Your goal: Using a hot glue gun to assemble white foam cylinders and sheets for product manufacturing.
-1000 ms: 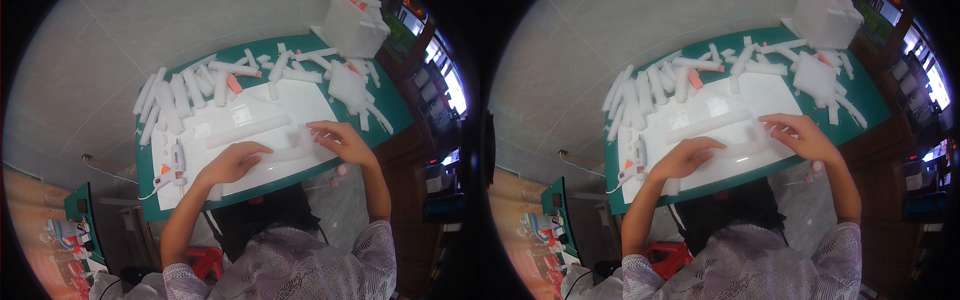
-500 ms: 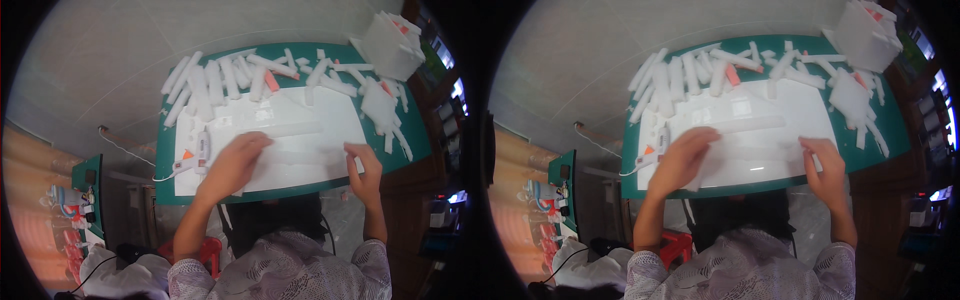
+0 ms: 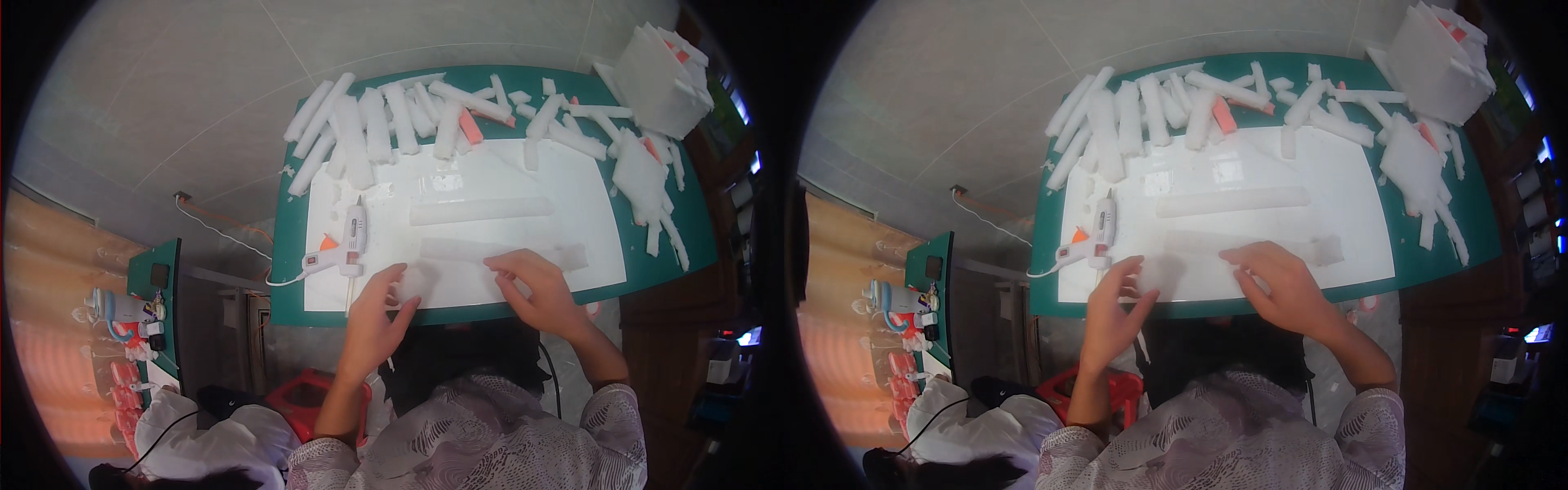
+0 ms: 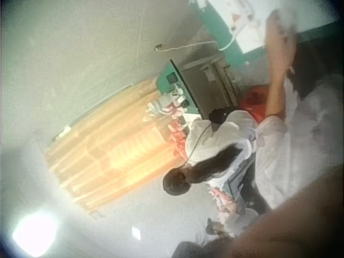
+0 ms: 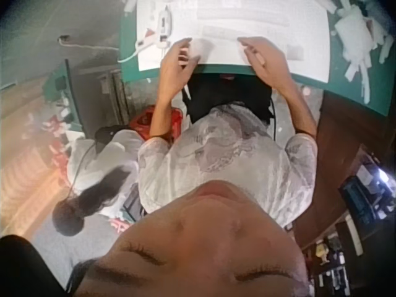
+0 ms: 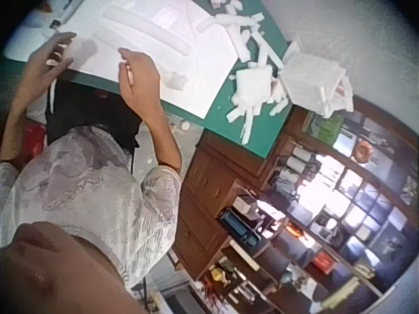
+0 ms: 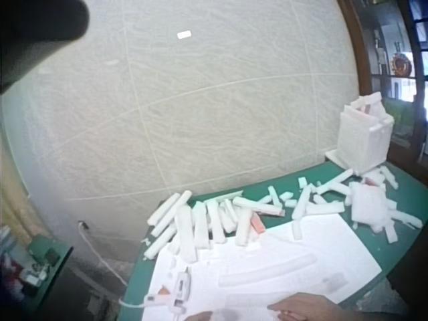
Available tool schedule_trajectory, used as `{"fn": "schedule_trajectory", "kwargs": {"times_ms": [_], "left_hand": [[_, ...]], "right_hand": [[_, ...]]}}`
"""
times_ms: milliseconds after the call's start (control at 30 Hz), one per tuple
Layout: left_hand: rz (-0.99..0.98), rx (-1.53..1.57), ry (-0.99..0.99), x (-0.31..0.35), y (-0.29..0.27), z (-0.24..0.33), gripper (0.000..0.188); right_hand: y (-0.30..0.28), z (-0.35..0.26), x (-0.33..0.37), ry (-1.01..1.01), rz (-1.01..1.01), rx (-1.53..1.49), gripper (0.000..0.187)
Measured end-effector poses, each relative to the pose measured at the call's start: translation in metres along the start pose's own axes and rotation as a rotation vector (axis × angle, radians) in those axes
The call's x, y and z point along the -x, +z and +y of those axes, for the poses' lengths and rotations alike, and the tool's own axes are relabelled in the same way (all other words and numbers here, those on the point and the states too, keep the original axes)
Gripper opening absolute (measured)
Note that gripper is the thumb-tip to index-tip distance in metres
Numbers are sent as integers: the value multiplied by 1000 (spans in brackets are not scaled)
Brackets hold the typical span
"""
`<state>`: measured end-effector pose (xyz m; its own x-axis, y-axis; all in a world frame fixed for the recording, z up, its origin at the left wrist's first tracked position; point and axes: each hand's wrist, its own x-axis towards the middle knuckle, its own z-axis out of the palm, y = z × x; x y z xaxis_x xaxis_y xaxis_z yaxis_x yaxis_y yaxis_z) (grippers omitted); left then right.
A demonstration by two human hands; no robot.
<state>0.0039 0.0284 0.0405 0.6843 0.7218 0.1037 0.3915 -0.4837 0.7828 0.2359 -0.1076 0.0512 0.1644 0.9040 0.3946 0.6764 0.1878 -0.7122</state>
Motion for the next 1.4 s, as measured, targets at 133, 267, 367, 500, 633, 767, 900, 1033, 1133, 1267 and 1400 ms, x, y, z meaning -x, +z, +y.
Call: {"fn": "schedule_trajectory", "kwargs": {"times_ms": [133,267,367,500,633,767,900,1033,1133,1267,1400], "left_hand": [[52,290,-20,0,5,10,45],[48,298,154,-6,16,10,44],[22,295,167,-8,21,15,45],[31,304,165,-6,28,18,43],[-54,287,138,-10,8,29,40],[234,-143,256,-21,-51,-21,36],[285,-529,153,-34,-78,-63,44],[63,-522,174,-42,-68,-74,46],[44,-636,121,-45,-66,-68,45],[102,-782,228,-45,-66,-81,49],[170,-735,342,-40,-53,-79,46]], "right_hand": [[5,-9,-6,194,-113,-234,37],[16,-20,-15,145,-137,-351,46],[19,-23,-20,98,-137,-326,47],[26,-19,-19,91,-114,-323,44],[21,-7,-14,112,-145,-354,42],[1,-2,-4,340,3,-580,37],[-12,5,-1,396,10,-574,38],[-10,4,-7,408,72,-598,36],[-9,2,-8,441,109,-589,37],[-7,7,-8,457,119,-639,36],[-9,10,-10,464,56,-596,36]]}}
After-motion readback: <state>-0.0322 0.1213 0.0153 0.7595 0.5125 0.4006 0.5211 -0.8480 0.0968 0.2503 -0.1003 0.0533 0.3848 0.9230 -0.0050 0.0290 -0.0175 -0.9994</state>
